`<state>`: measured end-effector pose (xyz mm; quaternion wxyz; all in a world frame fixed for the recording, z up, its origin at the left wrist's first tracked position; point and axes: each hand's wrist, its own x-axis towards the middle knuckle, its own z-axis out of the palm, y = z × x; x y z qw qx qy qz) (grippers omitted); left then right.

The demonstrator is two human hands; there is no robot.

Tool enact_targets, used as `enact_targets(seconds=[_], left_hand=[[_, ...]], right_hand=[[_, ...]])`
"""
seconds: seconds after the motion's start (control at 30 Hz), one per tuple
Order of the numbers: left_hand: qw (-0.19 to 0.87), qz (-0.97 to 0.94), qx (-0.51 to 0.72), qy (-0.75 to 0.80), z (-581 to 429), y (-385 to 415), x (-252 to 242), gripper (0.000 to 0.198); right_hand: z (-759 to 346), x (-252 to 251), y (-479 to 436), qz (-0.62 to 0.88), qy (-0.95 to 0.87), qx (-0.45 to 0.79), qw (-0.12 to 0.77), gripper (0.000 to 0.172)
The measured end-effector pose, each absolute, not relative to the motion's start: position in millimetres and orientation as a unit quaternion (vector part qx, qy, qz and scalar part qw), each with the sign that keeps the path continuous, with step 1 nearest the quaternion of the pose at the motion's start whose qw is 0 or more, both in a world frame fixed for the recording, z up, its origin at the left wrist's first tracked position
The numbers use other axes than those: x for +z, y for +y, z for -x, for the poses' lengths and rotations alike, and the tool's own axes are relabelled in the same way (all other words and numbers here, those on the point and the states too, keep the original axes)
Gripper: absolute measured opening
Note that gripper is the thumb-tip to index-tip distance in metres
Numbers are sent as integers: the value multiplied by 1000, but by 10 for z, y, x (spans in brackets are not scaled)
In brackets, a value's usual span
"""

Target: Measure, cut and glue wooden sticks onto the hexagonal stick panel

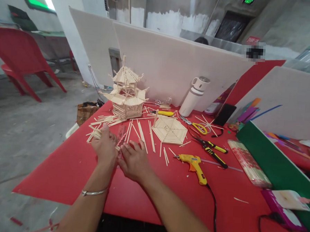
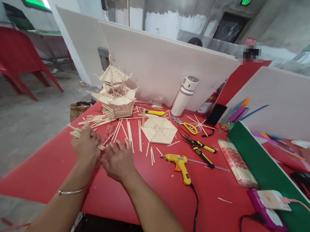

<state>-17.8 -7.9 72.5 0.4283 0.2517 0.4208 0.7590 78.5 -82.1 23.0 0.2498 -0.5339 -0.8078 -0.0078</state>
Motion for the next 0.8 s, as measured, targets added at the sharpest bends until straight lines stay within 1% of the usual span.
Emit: enact_targets(seconds=[0.1,0.23,0.37,0.5,0.67,0.8], left_hand=[[437,-242,748,437,175,-72,691,57],[448,-237,737,448,180,-91,691,57],[455,-227,743,435,206,-104,706,55],[450,-218,753,429,248,-85,709,56],[448,-213,752,434,277,-79,749,56],[464,-212,746,429,277,-88,749,56]], right_hand=[[-782,182,-817,560,-786,-21,262,42],[-800,146,-848,615,-736,-55,276,25],[-788,202,-772,630,-727,-69,266,18],[-682,345,-509,649,-730,-44,210,22],[-517,524,-186,694,-708,-4,128,15],[-485,608,-151,732,-677,5,73,22]])
